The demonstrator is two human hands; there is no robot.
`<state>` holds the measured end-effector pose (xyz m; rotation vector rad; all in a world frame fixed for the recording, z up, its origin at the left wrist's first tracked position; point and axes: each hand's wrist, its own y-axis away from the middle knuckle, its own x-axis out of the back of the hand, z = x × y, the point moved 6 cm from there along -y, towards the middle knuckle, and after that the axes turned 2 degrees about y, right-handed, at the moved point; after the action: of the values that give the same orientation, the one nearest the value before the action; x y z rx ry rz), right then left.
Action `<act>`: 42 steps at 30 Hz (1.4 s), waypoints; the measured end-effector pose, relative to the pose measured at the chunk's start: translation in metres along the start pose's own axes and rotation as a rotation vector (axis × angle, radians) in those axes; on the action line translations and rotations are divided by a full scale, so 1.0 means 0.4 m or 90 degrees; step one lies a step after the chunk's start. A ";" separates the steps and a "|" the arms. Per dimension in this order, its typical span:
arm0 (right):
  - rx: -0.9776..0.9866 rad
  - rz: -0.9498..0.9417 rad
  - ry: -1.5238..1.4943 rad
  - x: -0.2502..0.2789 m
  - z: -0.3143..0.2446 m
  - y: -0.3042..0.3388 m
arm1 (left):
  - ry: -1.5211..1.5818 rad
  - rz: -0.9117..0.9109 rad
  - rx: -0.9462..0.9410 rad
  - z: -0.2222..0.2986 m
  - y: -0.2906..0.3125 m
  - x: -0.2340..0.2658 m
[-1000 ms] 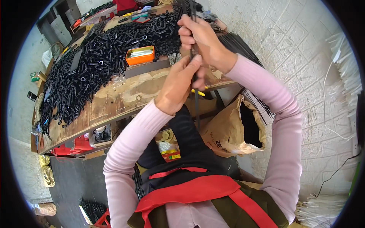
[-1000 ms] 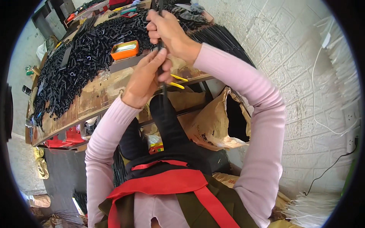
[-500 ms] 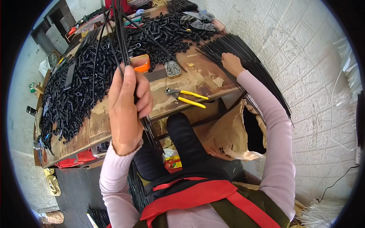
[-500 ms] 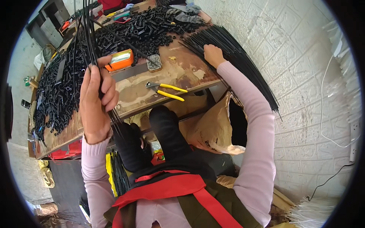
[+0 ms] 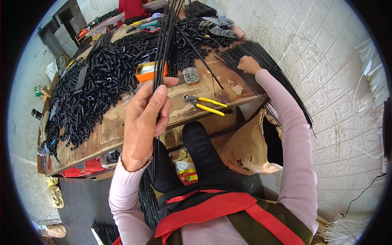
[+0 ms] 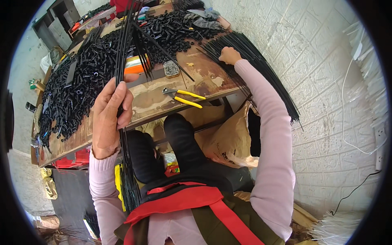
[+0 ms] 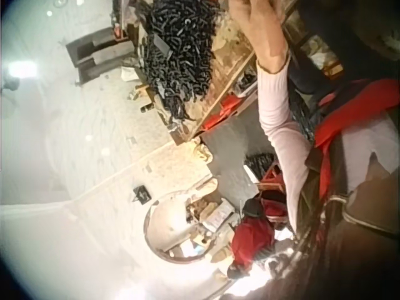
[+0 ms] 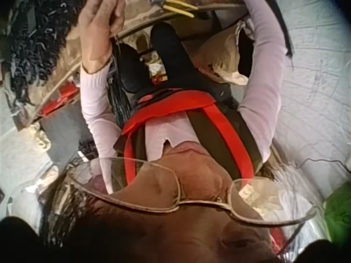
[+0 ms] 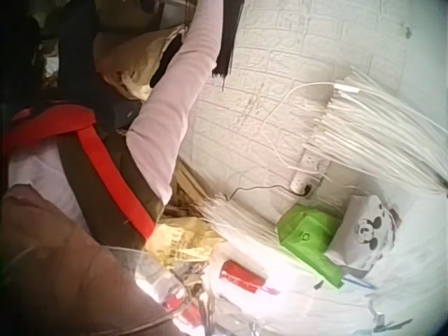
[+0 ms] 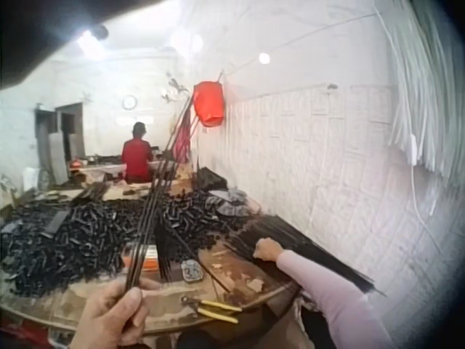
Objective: Bundling plastic bristles and securing them into plastic bases using a sliding jig and pliers.
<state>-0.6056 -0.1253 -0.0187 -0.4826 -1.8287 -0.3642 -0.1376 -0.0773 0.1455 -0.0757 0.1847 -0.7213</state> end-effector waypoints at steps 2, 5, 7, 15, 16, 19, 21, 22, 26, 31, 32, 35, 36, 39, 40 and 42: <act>0.056 0.150 0.105 0.047 -0.015 0.030 | 0.013 -0.007 0.009 0.001 0.018 0.002; 0.093 0.143 0.138 0.113 -0.024 0.068 | 0.046 0.005 0.004 0.013 0.039 0.012; 0.073 0.063 0.116 0.114 -0.024 0.117 | 0.067 -0.002 0.005 0.005 0.046 0.021; 0.020 0.082 0.199 -0.008 0.059 0.277 | 0.105 -0.076 0.014 0.007 0.073 -0.007; 0.022 0.082 0.202 -0.006 0.061 0.272 | 0.101 -0.080 0.013 0.009 0.078 -0.005; 0.021 0.064 0.202 0.002 0.024 0.269 | 0.097 -0.053 0.018 0.008 0.098 0.026; 0.022 0.100 0.126 0.051 0.038 0.267 | 0.112 -0.045 0.028 0.009 0.101 0.034; 0.069 0.128 0.122 0.089 0.040 0.255 | 0.126 -0.043 0.040 0.007 0.099 0.035; 0.069 0.047 -0.189 0.222 0.004 0.195 | 0.150 -0.023 0.032 -0.007 0.080 0.054; 0.120 0.180 -0.612 0.323 -0.290 0.202 | 0.147 0.051 0.007 -0.069 0.009 0.104; 0.175 0.106 -0.661 0.322 -0.363 0.202 | 0.139 0.062 -0.004 -0.081 -0.004 0.110; 0.243 -0.025 -0.897 0.246 -0.584 0.281 | 0.140 0.095 -0.047 -0.135 -0.057 0.112; 0.250 -0.048 -0.930 0.210 -0.647 0.308 | 0.190 0.100 -0.060 -0.141 -0.065 0.101; 0.302 -0.053 -0.972 0.147 -0.794 0.396 | 0.230 0.083 -0.049 -0.133 -0.044 0.085; 0.306 -0.038 -0.961 0.134 -0.815 0.407 | 0.297 0.078 0.008 -0.122 -0.018 0.067; 0.346 -0.050 -0.952 0.124 -0.856 0.421 | 0.311 0.104 0.055 -0.117 0.021 0.071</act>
<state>-0.2520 -0.1353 0.1325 -0.2693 -3.2229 0.6600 -0.1204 -0.0900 0.0946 0.1990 0.6188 -0.5731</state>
